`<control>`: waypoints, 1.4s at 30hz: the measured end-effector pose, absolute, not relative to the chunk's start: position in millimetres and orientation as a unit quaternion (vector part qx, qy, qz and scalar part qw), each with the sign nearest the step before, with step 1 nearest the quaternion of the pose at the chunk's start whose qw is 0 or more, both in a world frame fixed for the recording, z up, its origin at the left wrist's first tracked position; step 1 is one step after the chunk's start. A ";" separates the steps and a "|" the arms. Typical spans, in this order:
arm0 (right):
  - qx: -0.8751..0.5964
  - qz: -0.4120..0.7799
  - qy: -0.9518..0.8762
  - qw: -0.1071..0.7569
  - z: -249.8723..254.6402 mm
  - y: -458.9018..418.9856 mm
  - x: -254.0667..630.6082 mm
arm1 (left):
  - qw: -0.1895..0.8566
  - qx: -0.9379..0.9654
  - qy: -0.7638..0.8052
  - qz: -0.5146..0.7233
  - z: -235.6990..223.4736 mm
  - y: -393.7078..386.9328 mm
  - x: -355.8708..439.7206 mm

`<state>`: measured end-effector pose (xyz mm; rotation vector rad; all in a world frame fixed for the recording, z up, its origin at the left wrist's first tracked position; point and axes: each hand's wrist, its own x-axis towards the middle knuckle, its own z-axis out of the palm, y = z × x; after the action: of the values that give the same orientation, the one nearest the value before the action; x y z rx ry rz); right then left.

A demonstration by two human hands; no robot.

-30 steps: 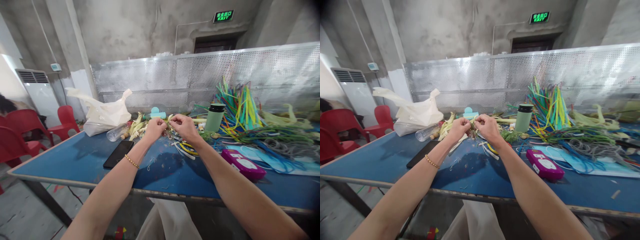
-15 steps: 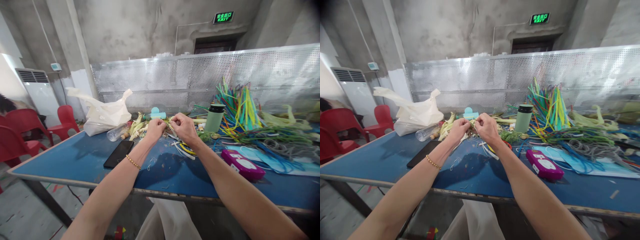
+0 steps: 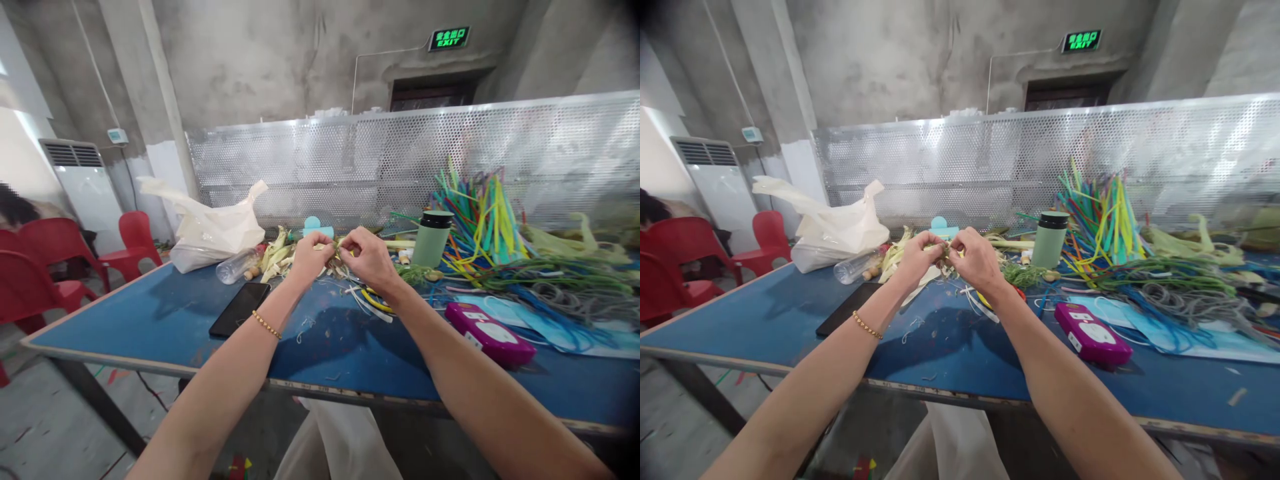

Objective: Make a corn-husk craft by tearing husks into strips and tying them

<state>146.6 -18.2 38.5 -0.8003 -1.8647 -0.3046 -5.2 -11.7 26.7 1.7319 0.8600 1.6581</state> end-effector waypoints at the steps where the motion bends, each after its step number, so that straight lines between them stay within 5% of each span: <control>1: -0.341 -0.110 -0.776 0.519 38.6 -18.7 145.9 | 0.296 0.646 0.320 0.626 26.3 -11.2 -4.9; 10: -0.384 0.007 -0.769 0.512 39.3 -23.3 141.1 | 0.344 0.612 0.306 0.643 26.8 -12.0 -4.5; 25: -0.365 0.006 -0.770 0.524 42.3 -29.6 137.8 | 0.354 0.606 0.315 0.639 26.9 -12.0 -5.4; 34: -0.385 0.293 -0.681 0.550 43.2 -30.2 139.9 | 0.272 0.645 0.349 0.623 23.2 -6.3 -7.5; 42: -0.409 0.138 -0.700 0.569 36.8 -11.4 146.8 | 0.212 0.680 0.356 0.605 19.4 -2.6 -7.0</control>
<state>146.8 -11.4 36.8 -0.9600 -1.6439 0.3246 -7.0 -2.6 19.4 1.8877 0.9892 1.6797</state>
